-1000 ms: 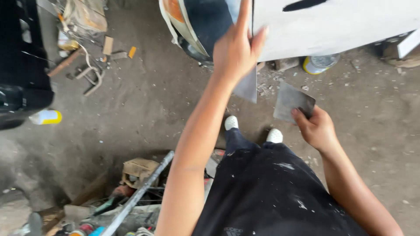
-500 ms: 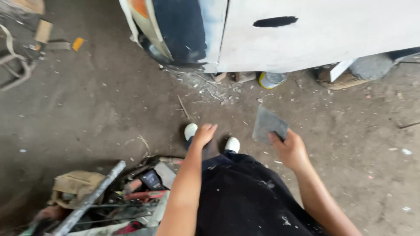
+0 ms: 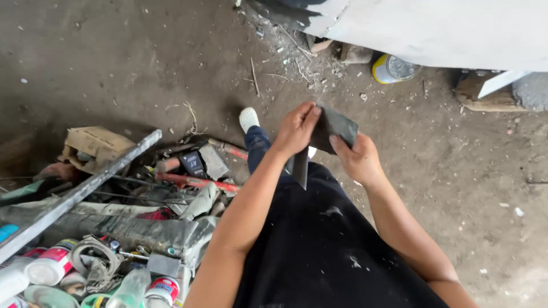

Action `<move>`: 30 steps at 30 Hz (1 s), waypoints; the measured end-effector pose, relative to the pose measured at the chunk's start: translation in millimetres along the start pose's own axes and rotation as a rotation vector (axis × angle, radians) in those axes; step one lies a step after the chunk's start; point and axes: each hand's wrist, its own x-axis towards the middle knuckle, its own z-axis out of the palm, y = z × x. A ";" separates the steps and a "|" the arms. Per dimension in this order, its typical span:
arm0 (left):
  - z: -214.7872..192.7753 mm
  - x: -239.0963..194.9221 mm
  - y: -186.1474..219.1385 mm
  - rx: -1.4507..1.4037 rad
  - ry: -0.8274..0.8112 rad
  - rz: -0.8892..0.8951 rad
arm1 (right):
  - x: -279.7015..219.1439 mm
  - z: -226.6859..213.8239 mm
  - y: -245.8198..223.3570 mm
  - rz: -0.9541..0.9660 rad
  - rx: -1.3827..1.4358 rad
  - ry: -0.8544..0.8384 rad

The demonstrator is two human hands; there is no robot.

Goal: The person uses a pencil to mark a line on a white car panel, then uses a sanding block to smooth the surface. They later use two sanding blocks to sharpen the edge of a metal scraper tool.

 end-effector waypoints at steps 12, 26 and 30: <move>-19.5 -59.6 -30.8 0.055 -0.202 -0.163 | 32.8 -26.4 19.2 -0.033 0.648 0.250; 5.7 -11.7 -12.7 0.244 -0.146 -0.024 | -11.6 18.6 49.1 0.136 0.640 0.055; 9.0 -4.8 -16.2 0.234 -0.169 0.031 | -1.9 23.4 56.8 0.095 0.676 0.172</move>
